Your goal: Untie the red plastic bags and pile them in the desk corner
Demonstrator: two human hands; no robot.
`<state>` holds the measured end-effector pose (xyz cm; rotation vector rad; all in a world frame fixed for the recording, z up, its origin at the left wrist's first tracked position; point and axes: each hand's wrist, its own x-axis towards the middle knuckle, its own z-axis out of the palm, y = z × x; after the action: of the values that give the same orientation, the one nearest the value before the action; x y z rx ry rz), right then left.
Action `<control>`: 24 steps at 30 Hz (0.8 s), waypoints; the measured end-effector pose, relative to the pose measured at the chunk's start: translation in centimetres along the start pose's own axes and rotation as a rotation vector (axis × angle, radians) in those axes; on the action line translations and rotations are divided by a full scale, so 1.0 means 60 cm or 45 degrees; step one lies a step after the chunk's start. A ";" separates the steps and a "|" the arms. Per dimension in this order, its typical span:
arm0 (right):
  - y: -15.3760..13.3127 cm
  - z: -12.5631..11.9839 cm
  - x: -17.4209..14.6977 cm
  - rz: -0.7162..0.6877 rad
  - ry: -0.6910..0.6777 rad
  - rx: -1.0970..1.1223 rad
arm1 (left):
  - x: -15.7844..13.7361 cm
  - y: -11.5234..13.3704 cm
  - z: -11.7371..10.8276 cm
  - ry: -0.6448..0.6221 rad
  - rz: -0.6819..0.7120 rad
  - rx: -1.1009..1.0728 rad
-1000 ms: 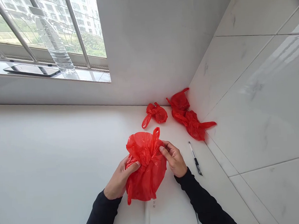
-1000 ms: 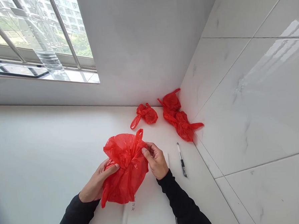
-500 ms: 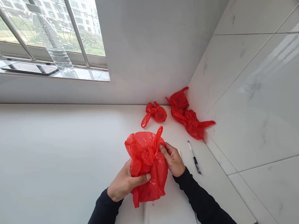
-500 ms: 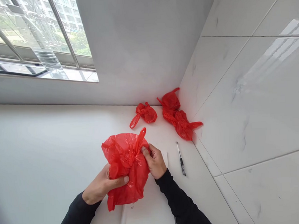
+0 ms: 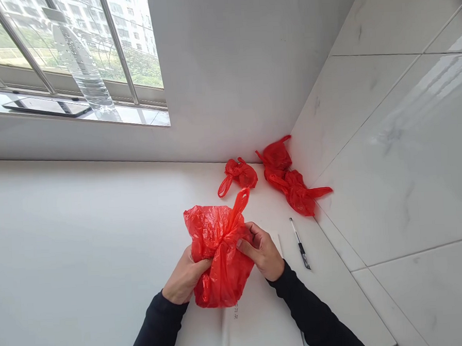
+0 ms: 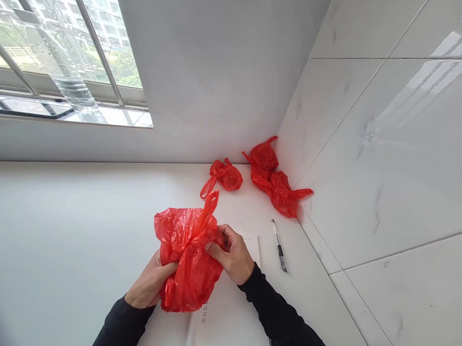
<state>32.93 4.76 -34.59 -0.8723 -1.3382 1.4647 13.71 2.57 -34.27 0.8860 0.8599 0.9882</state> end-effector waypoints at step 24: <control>0.007 0.006 0.001 -0.083 0.039 -0.067 | -0.005 0.002 0.001 0.123 0.090 0.023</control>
<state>32.49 4.69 -34.96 -0.8731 -1.3755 1.3661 13.63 2.33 -34.06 0.8951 0.9253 1.0931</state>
